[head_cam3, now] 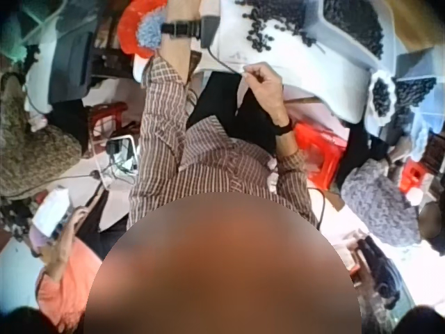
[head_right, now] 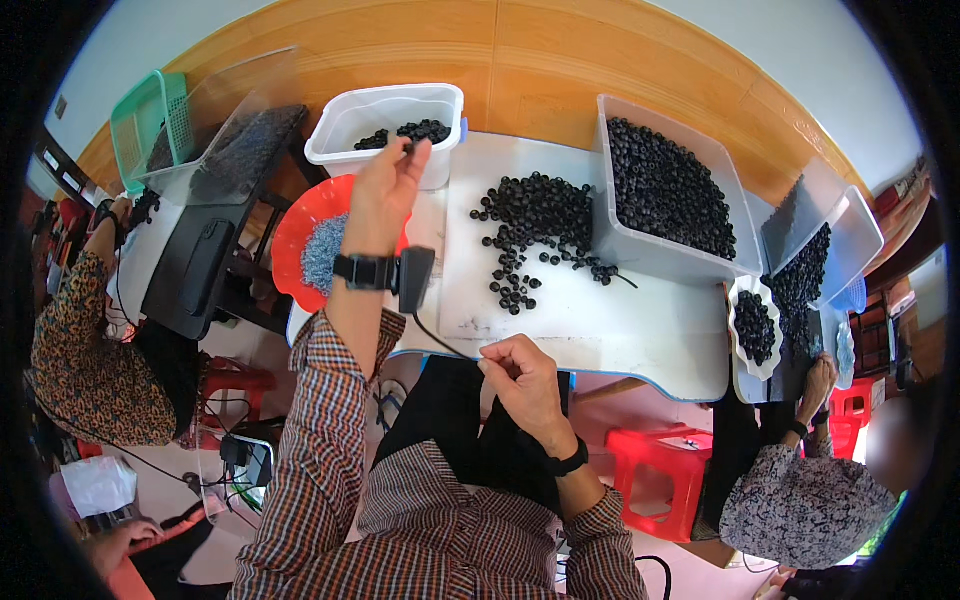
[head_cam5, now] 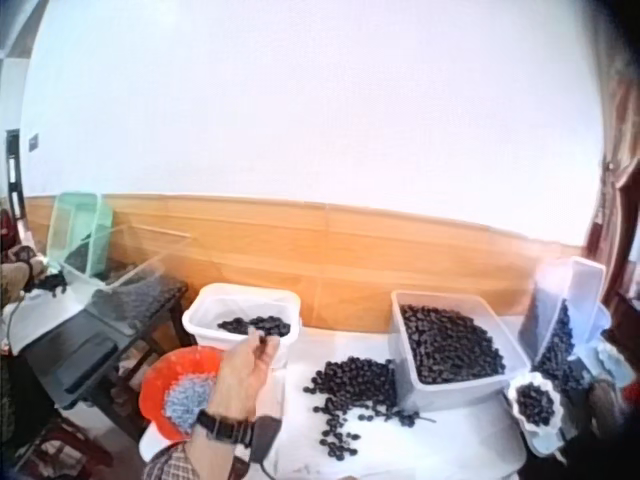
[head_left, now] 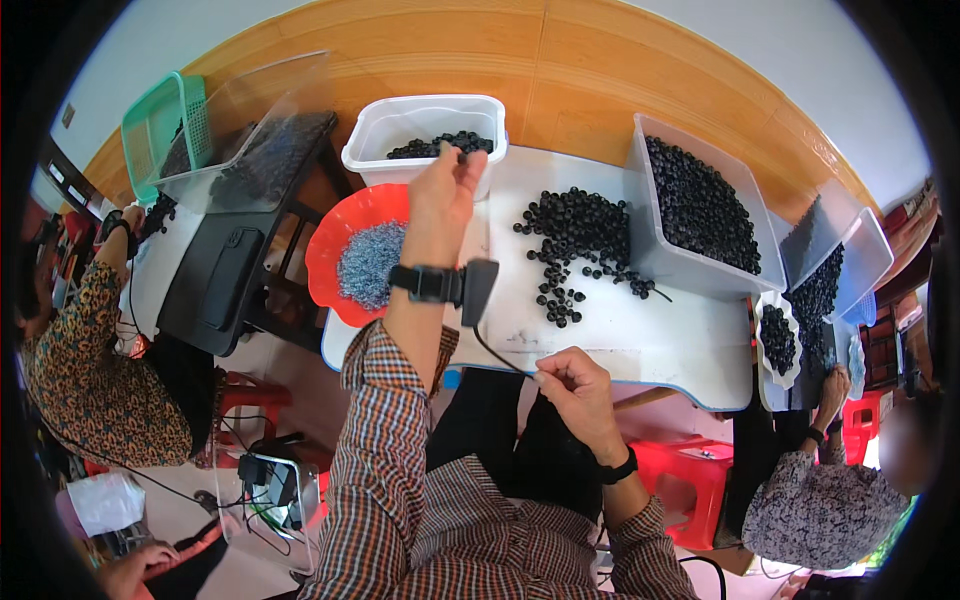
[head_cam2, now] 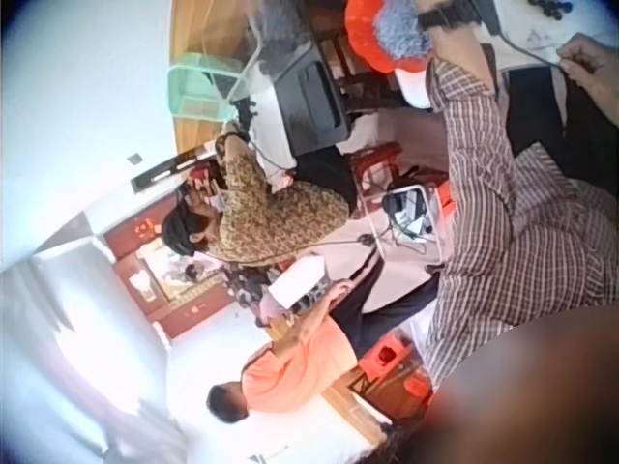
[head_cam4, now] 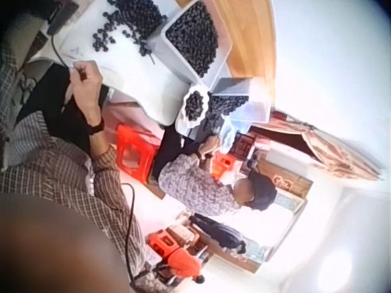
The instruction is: Manually sorting and inspecting black plastic pellets at a production table.
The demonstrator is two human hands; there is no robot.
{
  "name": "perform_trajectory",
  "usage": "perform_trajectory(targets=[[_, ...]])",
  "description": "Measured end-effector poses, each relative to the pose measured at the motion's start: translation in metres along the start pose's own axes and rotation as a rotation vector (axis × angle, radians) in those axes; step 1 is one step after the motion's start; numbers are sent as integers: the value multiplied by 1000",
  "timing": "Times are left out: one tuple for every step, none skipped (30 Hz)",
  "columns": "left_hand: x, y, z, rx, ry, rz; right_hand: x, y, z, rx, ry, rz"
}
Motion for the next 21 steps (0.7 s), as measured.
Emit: perform_trajectory(targets=[[-6,5,1,-7,6,0,0,0,-2,-7,-2,-5],[-9,7,-6,13,-15,0,0,0,2,-11,11,4],[-10,8,-10,33,-34,-2,1,-1,5,-15,21,11],[-9,8,-11,5,-17,28,1,1,8,-17,29,7],[-4,7,-8,-1,-16,33,1,5,10,-4,30,0],[6,8,-6,-128,-117,-96,1,7,12,10,31,-7],[16,10,-4,-255,-217,-226,1,8,12,5,32,-12],[27,13,1,-262,-210,-228,0,7,10,23,30,15],[36,12,6,-244,-194,-168,-1,7,10,42,32,40],[47,10,11,-225,-176,-109,-2,7,10,35,31,36],[59,-1,13,-226,-187,-89,-2,9,15,62,51,30],[77,-3,17,-476,-153,-91,-3,8,16,82,57,26],[95,-4,26,-729,-109,-98,-3,10,13,75,55,22],[107,-8,37,-909,-103,-116,-5,11,12,70,47,40],[115,-14,51,-1091,-91,-133,-7,13,10,62,34,56],[122,-24,66,-1096,-83,-131,-9,14,9,56,29,51],[129,-30,77,-1217,-67,-299,-10,13,8,79,14,68],[137,-31,82,-1336,-52,-468,-9,13,6,102,-1,83],[142,-36,88,-1341,-51,-462,-8,13,5,98,0,77],[147,-37,87,-1407,-37,-598,-9,13,5,104,-1,76],[152,-37,87,-1469,-22,-735,-9,13,5,111,-2,75]])
Point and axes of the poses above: each hand's wrist, its own x-axis away from the middle knuckle, its own z-axis out of the back of the hand, y = z × x, the point moved 3 cm from there along -x, towards the middle knuckle, and after that the axes turned 14 degrees about -x, right-handed, at the moved point
